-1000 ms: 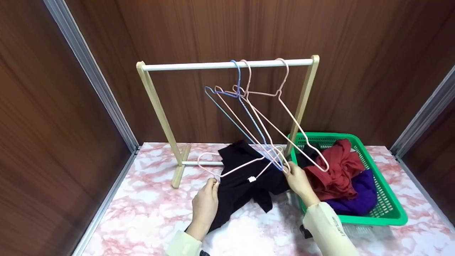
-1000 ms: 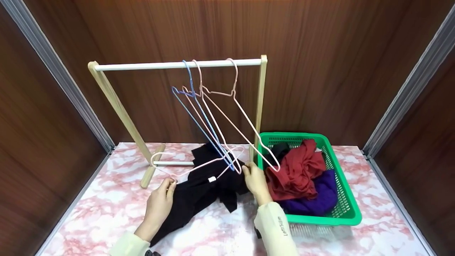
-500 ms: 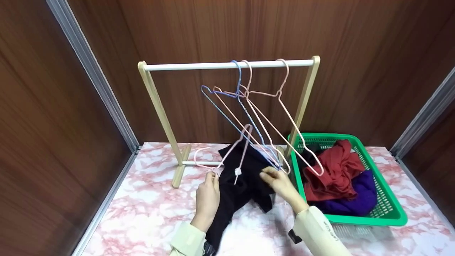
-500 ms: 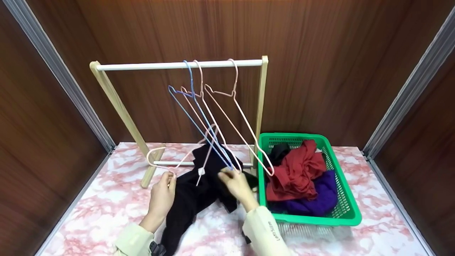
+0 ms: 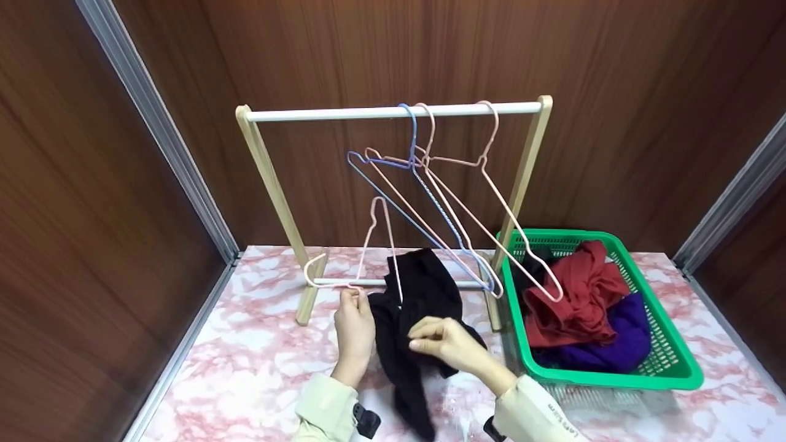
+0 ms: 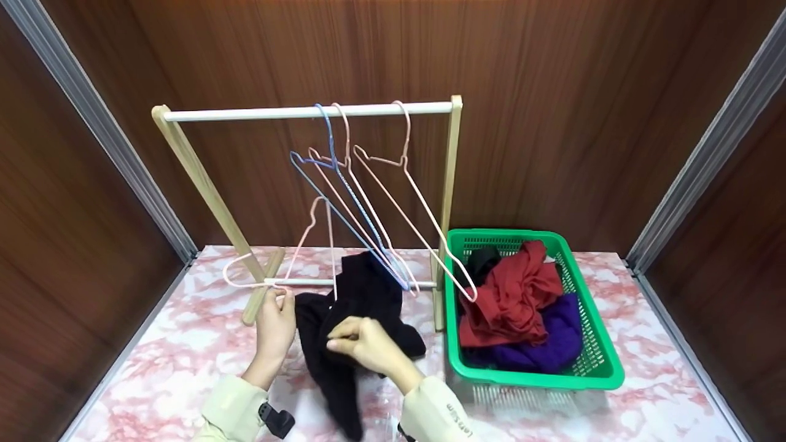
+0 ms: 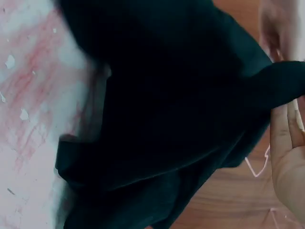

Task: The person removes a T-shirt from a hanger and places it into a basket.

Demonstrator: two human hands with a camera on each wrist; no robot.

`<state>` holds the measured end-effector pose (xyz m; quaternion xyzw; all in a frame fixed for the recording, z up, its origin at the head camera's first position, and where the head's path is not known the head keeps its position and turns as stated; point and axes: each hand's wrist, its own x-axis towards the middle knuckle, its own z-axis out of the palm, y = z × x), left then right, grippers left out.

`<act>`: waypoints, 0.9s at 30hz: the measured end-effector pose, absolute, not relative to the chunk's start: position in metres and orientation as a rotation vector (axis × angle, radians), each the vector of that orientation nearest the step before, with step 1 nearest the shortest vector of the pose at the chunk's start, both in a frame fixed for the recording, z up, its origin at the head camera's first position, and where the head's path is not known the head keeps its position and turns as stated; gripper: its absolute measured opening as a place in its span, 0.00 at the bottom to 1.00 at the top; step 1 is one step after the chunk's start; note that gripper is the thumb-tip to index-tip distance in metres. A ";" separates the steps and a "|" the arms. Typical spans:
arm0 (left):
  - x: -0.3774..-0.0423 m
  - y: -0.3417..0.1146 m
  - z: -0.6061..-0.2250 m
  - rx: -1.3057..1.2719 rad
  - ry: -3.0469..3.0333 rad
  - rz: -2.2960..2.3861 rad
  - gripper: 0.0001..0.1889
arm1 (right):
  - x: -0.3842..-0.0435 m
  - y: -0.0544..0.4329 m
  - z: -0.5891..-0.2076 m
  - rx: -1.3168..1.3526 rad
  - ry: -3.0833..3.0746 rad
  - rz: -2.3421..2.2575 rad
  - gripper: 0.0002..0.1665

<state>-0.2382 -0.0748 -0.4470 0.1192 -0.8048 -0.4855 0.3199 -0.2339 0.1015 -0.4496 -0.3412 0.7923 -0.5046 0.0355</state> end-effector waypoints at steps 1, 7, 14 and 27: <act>-0.238 -0.074 -0.445 0.329 -2.106 -1.315 0.04 | -0.232 0.100 -0.451 -1.061 2.431 -1.540 0.12; -0.235 -0.064 -0.437 0.283 -2.052 -1.428 0.05 | -0.228 0.094 -0.460 -1.043 2.404 -1.528 0.13; -0.231 -0.060 -0.436 0.238 -2.045 -1.437 0.05 | -0.227 0.090 -0.468 -1.002 2.406 -1.559 0.09; -0.230 -0.053 -0.439 0.227 -2.016 -1.543 0.05 | -0.232 0.099 -0.484 -0.771 2.474 -1.429 0.62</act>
